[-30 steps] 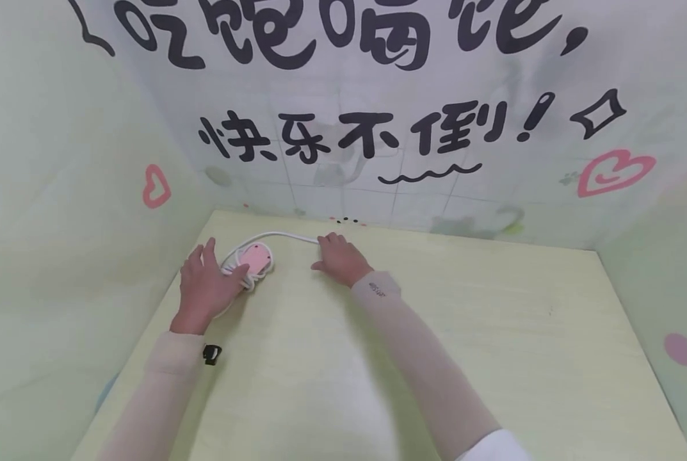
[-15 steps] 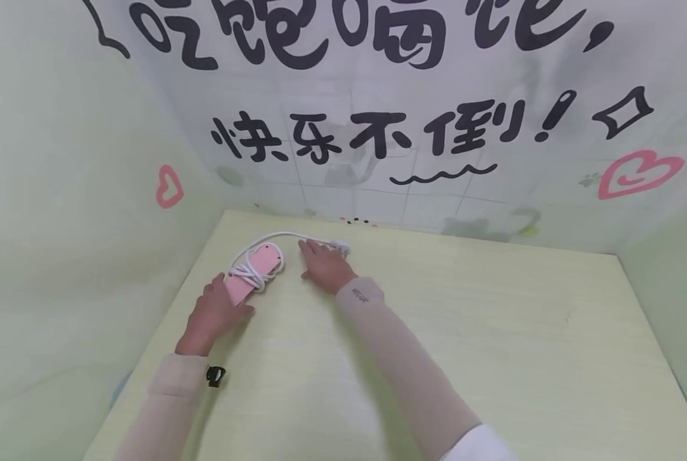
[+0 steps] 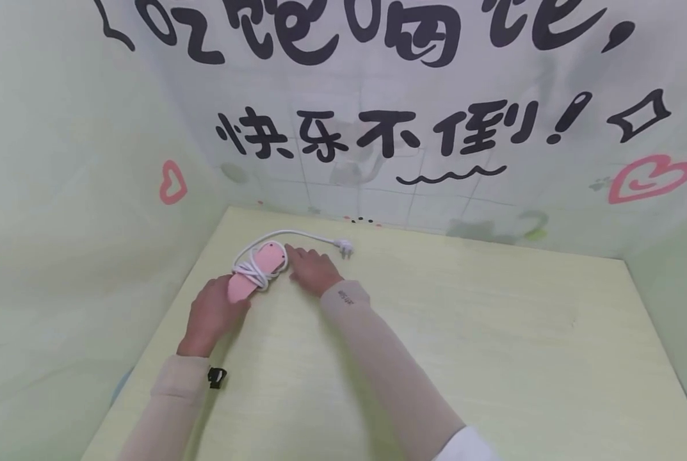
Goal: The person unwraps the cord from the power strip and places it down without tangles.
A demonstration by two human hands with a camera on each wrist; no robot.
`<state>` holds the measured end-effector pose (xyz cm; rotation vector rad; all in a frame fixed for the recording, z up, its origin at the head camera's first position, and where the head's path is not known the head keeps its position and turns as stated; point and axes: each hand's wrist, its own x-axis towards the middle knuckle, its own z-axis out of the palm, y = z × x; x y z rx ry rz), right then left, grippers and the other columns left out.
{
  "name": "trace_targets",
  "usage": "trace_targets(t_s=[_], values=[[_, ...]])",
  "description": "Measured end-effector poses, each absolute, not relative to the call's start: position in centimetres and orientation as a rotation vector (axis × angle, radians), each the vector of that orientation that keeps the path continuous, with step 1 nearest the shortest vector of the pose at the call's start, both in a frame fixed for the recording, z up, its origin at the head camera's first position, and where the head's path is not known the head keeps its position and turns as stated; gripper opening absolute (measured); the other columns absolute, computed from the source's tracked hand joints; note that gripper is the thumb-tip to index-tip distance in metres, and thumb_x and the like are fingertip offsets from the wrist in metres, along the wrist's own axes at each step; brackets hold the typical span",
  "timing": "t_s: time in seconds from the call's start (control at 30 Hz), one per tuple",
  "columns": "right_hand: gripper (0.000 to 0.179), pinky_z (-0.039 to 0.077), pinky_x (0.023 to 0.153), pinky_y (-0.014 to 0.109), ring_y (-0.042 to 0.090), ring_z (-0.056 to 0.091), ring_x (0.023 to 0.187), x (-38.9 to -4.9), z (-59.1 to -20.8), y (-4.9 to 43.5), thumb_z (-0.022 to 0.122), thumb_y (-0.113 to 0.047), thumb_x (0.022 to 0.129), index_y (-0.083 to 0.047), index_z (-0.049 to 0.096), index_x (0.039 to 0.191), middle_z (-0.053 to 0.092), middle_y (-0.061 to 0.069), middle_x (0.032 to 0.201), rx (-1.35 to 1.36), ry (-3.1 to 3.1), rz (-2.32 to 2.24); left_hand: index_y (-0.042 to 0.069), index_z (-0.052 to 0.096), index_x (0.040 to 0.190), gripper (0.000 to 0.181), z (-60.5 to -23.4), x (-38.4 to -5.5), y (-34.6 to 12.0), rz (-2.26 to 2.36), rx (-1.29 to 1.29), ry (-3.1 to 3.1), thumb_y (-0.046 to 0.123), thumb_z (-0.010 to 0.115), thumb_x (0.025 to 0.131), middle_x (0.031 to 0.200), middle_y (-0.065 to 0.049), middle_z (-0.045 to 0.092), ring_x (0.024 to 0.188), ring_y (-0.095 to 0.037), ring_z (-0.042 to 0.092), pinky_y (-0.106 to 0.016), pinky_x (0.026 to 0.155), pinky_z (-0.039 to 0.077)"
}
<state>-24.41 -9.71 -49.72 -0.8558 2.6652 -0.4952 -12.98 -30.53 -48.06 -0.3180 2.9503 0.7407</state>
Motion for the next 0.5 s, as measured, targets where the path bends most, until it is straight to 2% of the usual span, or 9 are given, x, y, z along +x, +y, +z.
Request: trace_targets(t_s=[0.13, 0.27, 0.37, 0.5], values=[[0.063, 0.041, 0.119, 0.049, 0.029, 0.052, 0.14, -24.2, -49.6, -10.1, 0.054, -0.036, 0.105, -0.018, 0.03, 0.16, 0.053, 0.006, 0.154, -0.798, 2.682, -0.576, -0.007, 0.054, 0.137, 0.052, -48.1, -13.2, -30.3, 0.746, -0.268, 2.982, 0.016, 0.066, 0.093, 0.124, -0.031, 0.063, 0.116, -0.049, 0.059, -0.066, 0.095, 0.048], [0.056, 0.049, 0.112, 0.041, 0.027, 0.062, 0.128, -24.1, -49.6, -10.2, 0.056, -0.038, 0.104, -0.013, 0.043, 0.153, 0.065, 0.01, 0.139, -0.735, 2.661, -0.72, -0.011, 0.053, 0.135, 0.054, -48.5, -13.6, -29.7, 0.734, -0.249, 3.013, 0.013, 0.068, 0.09, 0.119, -0.032, 0.062, 0.109, -0.049, 0.06, -0.064, 0.092, 0.05], [0.056, 0.05, 0.111, 0.037, 0.025, 0.064, 0.127, -24.2, -49.6, -10.0, 0.056, -0.036, 0.105, -0.009, 0.044, 0.151, 0.066, 0.01, 0.138, -0.685, 2.638, -0.785, -0.012, 0.051, 0.135, 0.057, -48.9, -13.7, -29.3, 0.744, -0.264, 3.033, 0.013, 0.07, 0.089, 0.118, -0.032, 0.061, 0.107, -0.048, 0.06, -0.063, 0.092, 0.05], [0.047, 0.047, 0.115, 0.036, 0.023, 0.06, 0.132, -24.6, -49.8, -9.2, 0.052, -0.031, 0.107, -0.009, 0.047, 0.149, 0.063, 0.008, 0.142, -0.679, 2.669, -0.762, -0.01, 0.055, 0.132, 0.046, -49.1, -13.9, -28.8, 0.777, -0.239, 3.069, 0.014, 0.065, 0.094, 0.119, -0.031, 0.065, 0.109, -0.049, 0.063, -0.062, 0.093, 0.051]])
